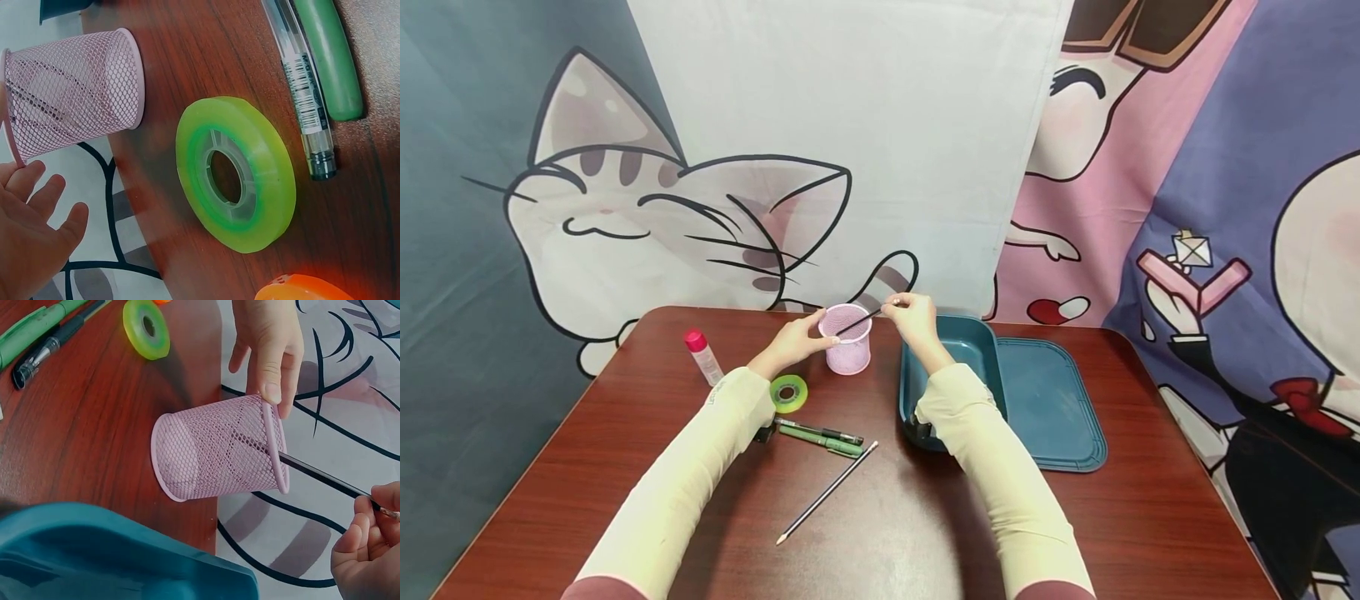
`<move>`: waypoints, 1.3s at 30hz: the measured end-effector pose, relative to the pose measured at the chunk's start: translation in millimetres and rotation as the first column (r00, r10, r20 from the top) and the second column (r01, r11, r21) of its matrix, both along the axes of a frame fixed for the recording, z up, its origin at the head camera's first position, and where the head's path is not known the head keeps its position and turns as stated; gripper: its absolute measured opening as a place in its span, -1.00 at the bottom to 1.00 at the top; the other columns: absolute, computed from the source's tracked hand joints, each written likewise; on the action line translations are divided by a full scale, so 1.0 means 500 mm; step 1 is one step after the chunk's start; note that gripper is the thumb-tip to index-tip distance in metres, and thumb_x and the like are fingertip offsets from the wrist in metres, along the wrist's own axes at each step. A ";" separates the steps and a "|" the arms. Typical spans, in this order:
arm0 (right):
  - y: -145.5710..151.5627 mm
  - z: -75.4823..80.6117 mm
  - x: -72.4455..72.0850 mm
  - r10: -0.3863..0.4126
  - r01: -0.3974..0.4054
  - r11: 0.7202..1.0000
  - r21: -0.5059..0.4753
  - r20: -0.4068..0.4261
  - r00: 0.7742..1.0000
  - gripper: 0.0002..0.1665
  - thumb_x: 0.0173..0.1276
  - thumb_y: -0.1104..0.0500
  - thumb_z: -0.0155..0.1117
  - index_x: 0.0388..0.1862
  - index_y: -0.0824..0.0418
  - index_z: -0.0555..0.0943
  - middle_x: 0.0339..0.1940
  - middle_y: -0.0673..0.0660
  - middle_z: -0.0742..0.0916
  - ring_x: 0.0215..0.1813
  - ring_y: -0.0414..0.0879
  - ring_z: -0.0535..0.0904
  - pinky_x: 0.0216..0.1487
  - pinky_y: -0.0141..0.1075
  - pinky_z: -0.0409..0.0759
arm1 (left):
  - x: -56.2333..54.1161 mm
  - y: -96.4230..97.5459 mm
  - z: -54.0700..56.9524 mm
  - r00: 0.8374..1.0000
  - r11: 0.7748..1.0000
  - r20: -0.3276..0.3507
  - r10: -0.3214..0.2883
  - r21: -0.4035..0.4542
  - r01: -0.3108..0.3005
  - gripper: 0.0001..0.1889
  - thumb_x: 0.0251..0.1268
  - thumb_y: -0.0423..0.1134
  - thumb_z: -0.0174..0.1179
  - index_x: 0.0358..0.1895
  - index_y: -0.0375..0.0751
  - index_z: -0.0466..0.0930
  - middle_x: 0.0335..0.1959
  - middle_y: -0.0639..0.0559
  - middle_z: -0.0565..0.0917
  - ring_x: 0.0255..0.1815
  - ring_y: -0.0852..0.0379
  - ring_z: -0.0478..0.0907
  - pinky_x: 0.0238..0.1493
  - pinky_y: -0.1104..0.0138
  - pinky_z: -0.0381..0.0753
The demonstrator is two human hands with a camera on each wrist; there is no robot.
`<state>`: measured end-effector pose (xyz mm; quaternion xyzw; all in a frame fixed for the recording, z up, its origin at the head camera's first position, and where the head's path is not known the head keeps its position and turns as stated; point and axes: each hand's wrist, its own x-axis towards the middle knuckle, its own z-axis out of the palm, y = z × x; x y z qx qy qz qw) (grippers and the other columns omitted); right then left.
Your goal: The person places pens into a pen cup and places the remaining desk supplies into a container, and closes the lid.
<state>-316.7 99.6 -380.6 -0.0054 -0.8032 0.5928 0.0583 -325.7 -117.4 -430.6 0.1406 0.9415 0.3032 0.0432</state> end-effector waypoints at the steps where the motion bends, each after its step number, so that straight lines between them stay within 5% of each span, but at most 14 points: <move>1: -0.001 -0.001 0.000 0.002 -0.002 1.000 -0.003 0.007 1.000 -0.78 0.05 0.31 0.21 -0.31 0.43 0.62 -0.71 -0.17 0.51 -0.65 -0.32 0.36 -0.58 -0.52 0.39 | 0.000 0.000 0.000 1.000 1.000 -0.001 0.000 0.000 0.000 -0.23 0.08 0.06 0.12 0.33 -0.24 0.10 0.24 -0.21 0.33 0.23 -0.14 0.29 0.22 0.08 0.25; 16: -0.024 -0.022 0.001 0.031 -0.037 0.992 0.118 0.056 0.998 -0.79 0.04 0.27 0.22 -0.32 0.35 0.63 -0.68 -0.12 0.57 -0.64 -0.30 0.38 -0.57 -0.54 0.39 | 0.000 0.001 -0.002 1.000 1.000 0.001 0.011 0.010 -0.011 -0.22 0.08 0.07 0.13 0.32 -0.23 0.11 0.23 -0.22 0.33 0.22 -0.15 0.29 0.21 0.07 0.25; 27: -0.032 -0.027 0.002 0.059 -0.068 0.994 0.087 0.094 0.994 -0.78 0.06 0.28 0.22 -0.31 0.37 0.64 -0.67 -0.09 0.58 -0.61 -0.28 0.42 -0.48 -0.46 0.47 | -0.002 0.002 -0.002 0.999 1.000 0.025 0.021 0.019 -0.022 -0.20 0.06 0.11 0.13 0.34 -0.20 0.08 0.27 -0.19 0.29 0.25 -0.13 0.26 0.23 0.07 0.24; 39: -0.015 -0.037 0.005 0.070 -0.090 0.988 0.124 0.156 0.985 -0.44 0.08 0.23 0.26 0.11 0.28 0.41 -0.41 0.16 0.64 -0.62 -0.30 0.47 -0.52 -0.45 0.49 | -0.002 0.002 -0.004 1.000 1.000 0.013 0.017 0.021 -0.017 -0.19 0.06 0.10 0.15 0.33 -0.21 0.09 0.27 -0.19 0.29 0.25 -0.13 0.26 0.23 0.09 0.23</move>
